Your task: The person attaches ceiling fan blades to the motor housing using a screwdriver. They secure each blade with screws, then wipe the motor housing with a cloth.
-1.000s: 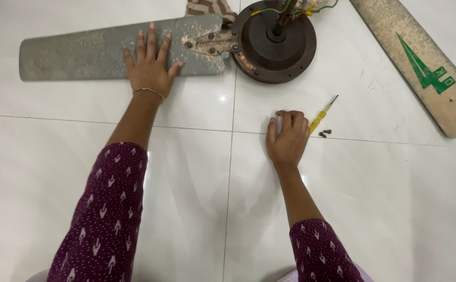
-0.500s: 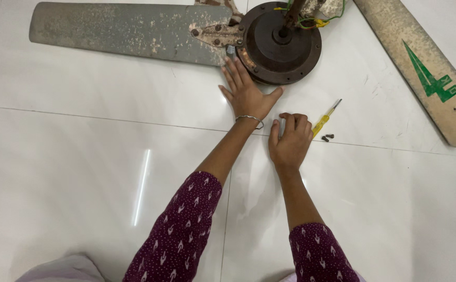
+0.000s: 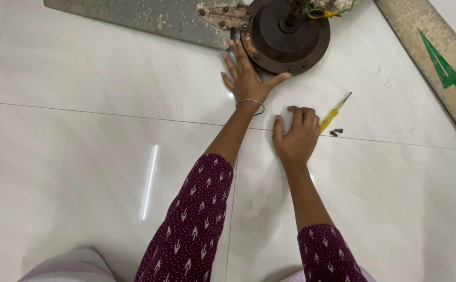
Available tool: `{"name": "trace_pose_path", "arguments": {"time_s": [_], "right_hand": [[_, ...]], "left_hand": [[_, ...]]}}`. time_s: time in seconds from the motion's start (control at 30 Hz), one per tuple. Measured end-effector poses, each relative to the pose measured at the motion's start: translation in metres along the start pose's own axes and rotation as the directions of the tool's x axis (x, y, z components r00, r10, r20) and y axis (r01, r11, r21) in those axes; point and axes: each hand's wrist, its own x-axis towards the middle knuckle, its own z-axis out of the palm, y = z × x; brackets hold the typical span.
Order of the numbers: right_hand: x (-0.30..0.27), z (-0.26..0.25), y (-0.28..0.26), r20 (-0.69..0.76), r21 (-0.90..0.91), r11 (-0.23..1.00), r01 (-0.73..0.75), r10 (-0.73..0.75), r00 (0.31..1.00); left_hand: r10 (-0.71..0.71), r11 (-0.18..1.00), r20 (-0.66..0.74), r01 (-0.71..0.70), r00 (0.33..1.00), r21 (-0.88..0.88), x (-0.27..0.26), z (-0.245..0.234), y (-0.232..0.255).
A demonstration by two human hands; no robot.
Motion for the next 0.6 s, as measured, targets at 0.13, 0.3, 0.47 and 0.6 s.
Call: {"name": "trace_pose_path", "arguments": {"time_s": [0.13,0.3,0.47,0.6], "right_hand": [[0.011,0.002,0.001,0.007,-0.009,0.999,-0.053,0.053,0.999],[0.081,0.014,0.006,-0.104,0.091,0.995,-0.044,0.054,0.993],[0.078,0.024,0.02,-0.151,0.108,0.994,0.033,-0.016,0.988],[0.079,0.032,0.021,-0.088,0.056,0.998,-0.036,0.04,0.995]], "left_hand": [[0.064,0.992,-0.073,-0.072,0.995,-0.106,-0.012,-0.003,-0.003],[0.174,0.968,-0.165,-0.2,0.971,-0.154,-0.005,-0.009,0.003],[0.214,0.943,-0.124,-0.238,0.969,-0.234,-0.024,-0.002,-0.008],[0.246,0.925,-0.137,-0.275,0.959,-0.264,-0.016,-0.008,-0.008]]}}
